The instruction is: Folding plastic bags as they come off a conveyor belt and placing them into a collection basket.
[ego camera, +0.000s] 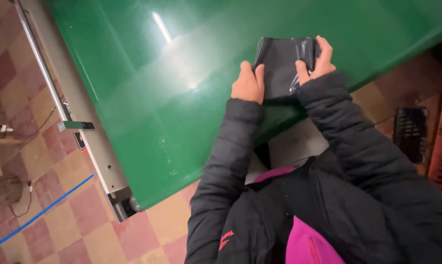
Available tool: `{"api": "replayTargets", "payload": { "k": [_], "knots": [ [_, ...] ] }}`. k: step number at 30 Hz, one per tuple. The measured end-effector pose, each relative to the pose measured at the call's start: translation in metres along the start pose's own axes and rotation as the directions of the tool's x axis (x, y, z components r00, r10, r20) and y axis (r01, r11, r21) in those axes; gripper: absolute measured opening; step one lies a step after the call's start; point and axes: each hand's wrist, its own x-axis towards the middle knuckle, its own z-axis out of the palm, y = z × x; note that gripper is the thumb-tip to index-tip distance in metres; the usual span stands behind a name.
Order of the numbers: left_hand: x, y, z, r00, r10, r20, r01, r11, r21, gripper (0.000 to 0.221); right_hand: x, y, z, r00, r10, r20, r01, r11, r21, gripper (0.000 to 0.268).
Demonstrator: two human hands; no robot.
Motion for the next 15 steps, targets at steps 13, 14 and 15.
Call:
{"api": "replayTargets", "payload": {
  "k": [13,14,15],
  "knots": [
    [0.024,0.001,0.06,0.997,0.027,0.071,-0.058,0.873,0.485,0.053,0.015,0.04,-0.002,0.983,-0.182,-0.024,0.119,0.733,-0.669,0.076],
    [0.027,0.009,0.069,0.996,-0.017,0.084,-0.023,0.895,0.445,0.049,0.017,0.039,-0.008,0.964,-0.26,-0.058,0.133,0.66,-0.739,0.082],
    [0.026,-0.003,0.069,0.994,0.005,0.108,-0.051,0.902,0.43,0.049,0.023,0.035,-0.009,0.964,-0.253,-0.083,0.105,0.649,-0.754,0.082]
  ]
}}
